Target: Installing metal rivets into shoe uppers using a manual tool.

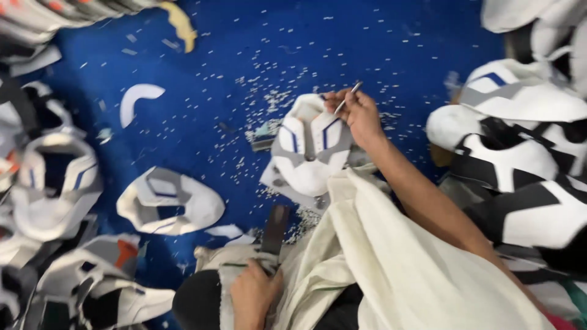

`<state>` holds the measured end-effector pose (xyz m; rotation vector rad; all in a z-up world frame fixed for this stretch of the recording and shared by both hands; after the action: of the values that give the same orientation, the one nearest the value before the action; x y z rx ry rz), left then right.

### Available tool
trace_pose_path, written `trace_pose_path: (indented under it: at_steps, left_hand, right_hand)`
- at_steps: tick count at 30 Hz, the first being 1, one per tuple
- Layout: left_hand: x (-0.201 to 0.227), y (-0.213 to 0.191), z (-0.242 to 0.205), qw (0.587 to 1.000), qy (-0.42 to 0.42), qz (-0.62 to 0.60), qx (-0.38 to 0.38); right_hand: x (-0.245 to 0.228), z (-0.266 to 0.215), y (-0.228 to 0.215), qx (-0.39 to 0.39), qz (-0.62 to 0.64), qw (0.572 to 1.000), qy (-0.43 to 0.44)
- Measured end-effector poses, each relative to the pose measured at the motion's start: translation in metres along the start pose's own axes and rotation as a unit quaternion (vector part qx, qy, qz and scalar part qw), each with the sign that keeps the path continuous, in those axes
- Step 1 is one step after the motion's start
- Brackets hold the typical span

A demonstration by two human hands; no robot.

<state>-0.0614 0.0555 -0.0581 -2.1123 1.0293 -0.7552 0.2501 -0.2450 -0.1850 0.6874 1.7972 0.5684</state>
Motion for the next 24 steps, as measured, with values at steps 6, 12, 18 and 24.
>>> trace_pose_path:
  at_steps: [6, 12, 18, 24]
  left_hand:
    - [0.052, -0.026, 0.066, 0.964, 0.212, 0.104, 0.124]
    - [0.153, -0.005, 0.217, 0.939, 0.270, -0.014, 0.215]
    - [0.147, -0.077, 0.193, 0.650, 0.193, -0.630, 0.378]
    - [0.004, -0.055, 0.125, 0.566, 0.075, -0.738, 0.360]
  right_hand:
    - [-0.068, -0.058, -0.089, 0.081, -0.402, 0.912, 0.008]
    - [-0.178, -0.107, -0.087, 0.229, -0.788, 0.555, -0.137]
    - [-0.233, -0.093, -0.091, 0.233, -0.816, 0.512, -0.132]
    - [-0.239, -0.007, -0.194, 0.269, -0.891, 0.366, 0.002]
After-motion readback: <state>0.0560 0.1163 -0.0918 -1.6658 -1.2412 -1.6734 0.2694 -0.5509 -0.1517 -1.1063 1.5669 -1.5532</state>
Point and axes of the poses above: each hand's wrist, its own z-axis towards the middle knuckle, its own y-axis out of the palm, x = y × z, the point moved 1 cm from there along z, towards the middle knuckle, and after that the axes turned 4 degrees about y, right-handed, at the moved point
